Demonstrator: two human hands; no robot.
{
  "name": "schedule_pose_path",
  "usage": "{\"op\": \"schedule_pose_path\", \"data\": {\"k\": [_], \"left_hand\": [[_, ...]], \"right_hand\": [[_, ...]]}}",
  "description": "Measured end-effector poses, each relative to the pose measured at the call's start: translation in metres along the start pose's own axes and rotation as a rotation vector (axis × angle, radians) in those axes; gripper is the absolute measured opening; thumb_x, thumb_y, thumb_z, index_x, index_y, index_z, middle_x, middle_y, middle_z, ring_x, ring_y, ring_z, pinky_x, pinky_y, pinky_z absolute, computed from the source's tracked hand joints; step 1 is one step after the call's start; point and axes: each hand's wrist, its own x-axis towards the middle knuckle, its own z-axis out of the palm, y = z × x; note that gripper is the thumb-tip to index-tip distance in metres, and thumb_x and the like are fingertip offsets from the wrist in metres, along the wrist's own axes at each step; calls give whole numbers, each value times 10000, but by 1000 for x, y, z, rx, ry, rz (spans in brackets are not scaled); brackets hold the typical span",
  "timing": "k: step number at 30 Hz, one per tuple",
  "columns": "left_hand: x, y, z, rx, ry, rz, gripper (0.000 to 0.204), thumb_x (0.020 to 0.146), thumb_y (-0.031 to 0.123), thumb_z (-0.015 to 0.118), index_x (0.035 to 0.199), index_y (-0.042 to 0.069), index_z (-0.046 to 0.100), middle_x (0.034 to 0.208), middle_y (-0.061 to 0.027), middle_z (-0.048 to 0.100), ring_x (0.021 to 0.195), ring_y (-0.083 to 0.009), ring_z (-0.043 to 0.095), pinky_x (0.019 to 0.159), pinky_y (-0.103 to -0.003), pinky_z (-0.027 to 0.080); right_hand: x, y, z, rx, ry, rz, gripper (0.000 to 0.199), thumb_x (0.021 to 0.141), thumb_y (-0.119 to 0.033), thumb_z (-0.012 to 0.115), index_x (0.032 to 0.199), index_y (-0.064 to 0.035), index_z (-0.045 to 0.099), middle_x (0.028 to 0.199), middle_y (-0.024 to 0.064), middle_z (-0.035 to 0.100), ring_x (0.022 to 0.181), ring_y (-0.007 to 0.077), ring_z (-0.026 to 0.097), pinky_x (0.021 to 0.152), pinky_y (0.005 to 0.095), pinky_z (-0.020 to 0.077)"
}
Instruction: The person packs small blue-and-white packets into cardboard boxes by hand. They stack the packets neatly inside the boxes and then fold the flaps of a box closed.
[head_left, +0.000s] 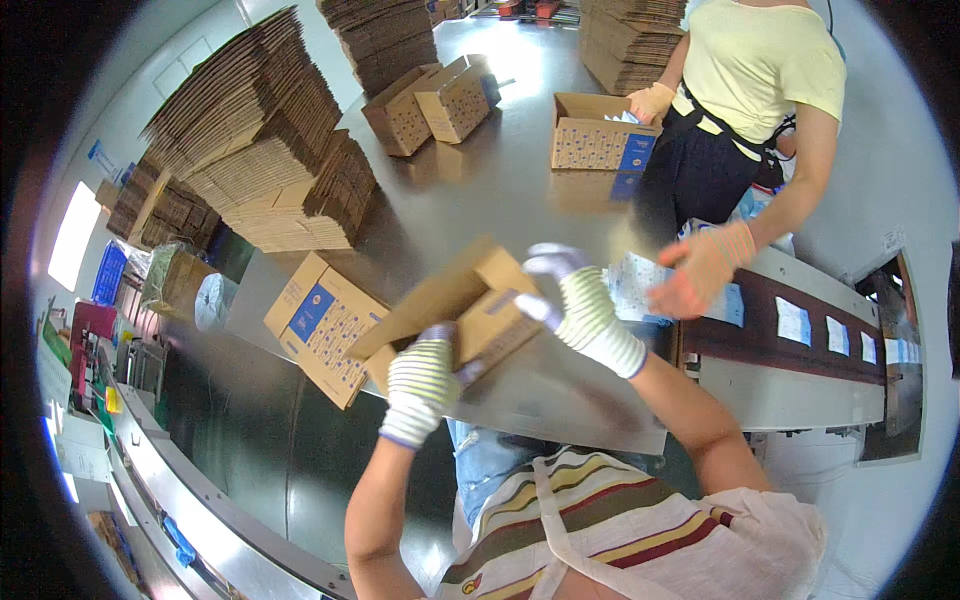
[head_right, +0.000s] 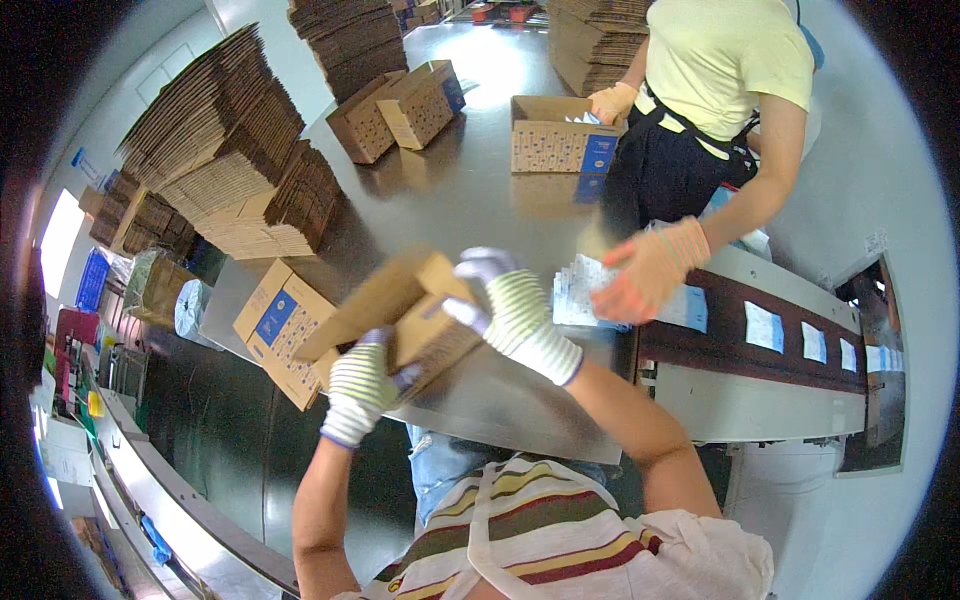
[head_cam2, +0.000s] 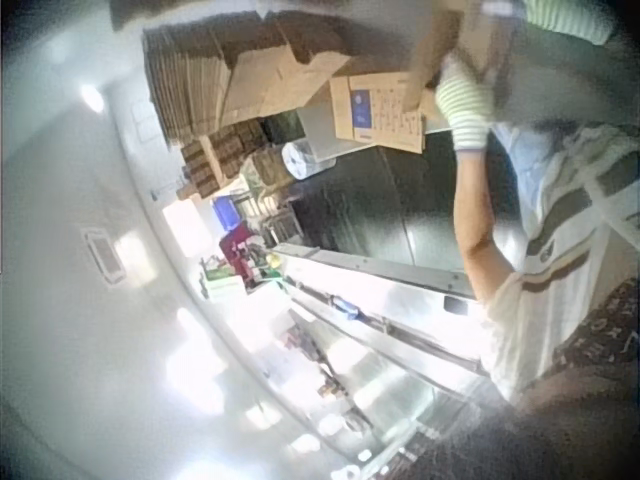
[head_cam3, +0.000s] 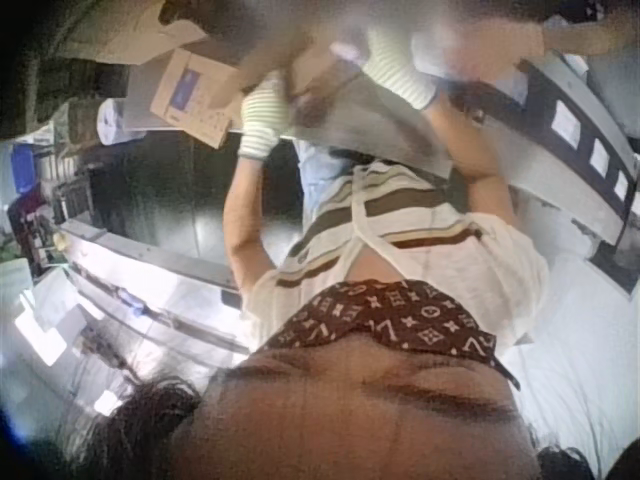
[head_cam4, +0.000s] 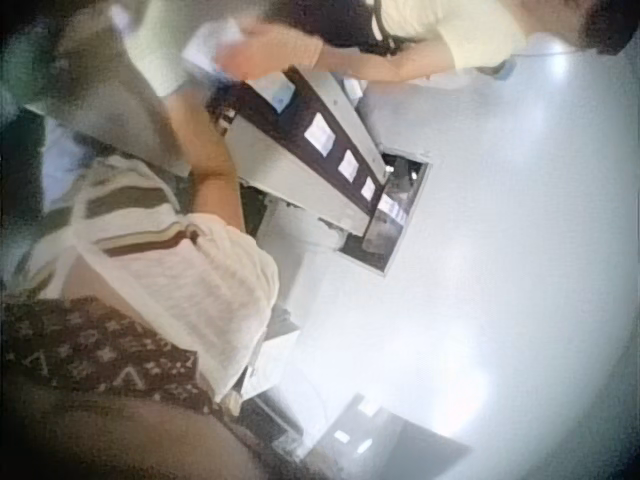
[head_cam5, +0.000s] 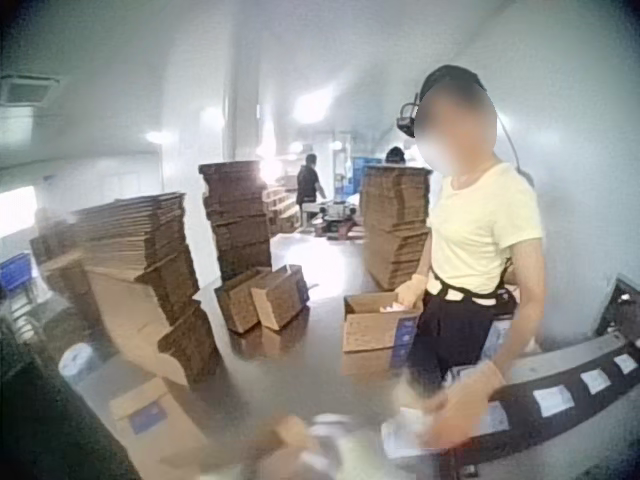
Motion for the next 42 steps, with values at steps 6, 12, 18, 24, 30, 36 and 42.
{"op": "schedule_pose_path", "data": {"k": [6, 12, 18, 24, 30, 36, 42], "left_hand": [[-24, 6, 12, -1335, 224, -235, 503, 834, 202, 658, 1244, 34, 418, 1102, -100, 574, 958, -183, 580, 826, -306, 503], [-80, -20, 136, -1620, -66, -417, 574, 755, 253, 749, 1219, 90, 454, 1140, -72, 540, 1052, -214, 526, 866, -345, 473], [-140, -92, 139, -1933, -296, -839, 497, 803, 306, 696, 1197, 73, 504, 1036, -47, 600, 855, -224, 593, 735, -342, 504], [-119, -88, -4, -265, 218, -442, 668, 697, 218, 713, 1281, 42, 439, 1367, -160, 394, 1307, -333, 298, 1010, -465, 343], [-85, -66, -34, 452, -188, 475, 495, 587, 174, 694, 1048, 46, 565, 1266, -119, 505, 1321, -326, 307, 1106, -518, 178], [-58, -16, -8, 203, -414, 597, 245, 727, 263, 650, 858, 70, 574, 719, -81, 594, 707, -274, 600, 788, -411, 470], [-45, -4, 2, 122, -302, 461, 156, 762, 231, 631, 788, 90, 569, 664, -73, 567, 611, -271, 583, 607, -396, 453]], "right_hand": [[1, -46, -18, 272, -108, 404, 625, 718, -359, 739, 1117, 47, 484, 976, 234, 617, 937, 358, 607, 796, 389, 494], [6, -63, 28, -260, -575, -121, 494, 617, -359, 746, 947, -50, 547, 899, 115, 573, 868, 268, 555, 738, 409, 462], [-18, -68, 69, -283, -612, -207, 327, 746, -262, 638, 1003, -70, 581, 941, 103, 586, 918, 250, 553, 797, 394, 449], [-34, -58, 73, -248, -560, -394, 168, 820, -179, 484, 932, -87, 569, 883, 80, 569, 888, 241, 545, 787, 388, 446], [-24, -34, 66, -249, -498, -583, 290, 670, -260, 648, 901, -115, 548, 895, 42, 535, 929, 244, 516, 973, 429, 370], [-26, 11, 59, -276, -228, -515, 213, 808, -248, 484, 984, -147, 550, 1113, 117, 527, 1154, 319, 445, 1051, 535, 268], [-75, -18, 22, -162, -335, -57, 654, 687, -319, 718, 1233, -95, 435, 1324, 146, 376, 1228, 324, 369, 1029, 465, 326]]}}
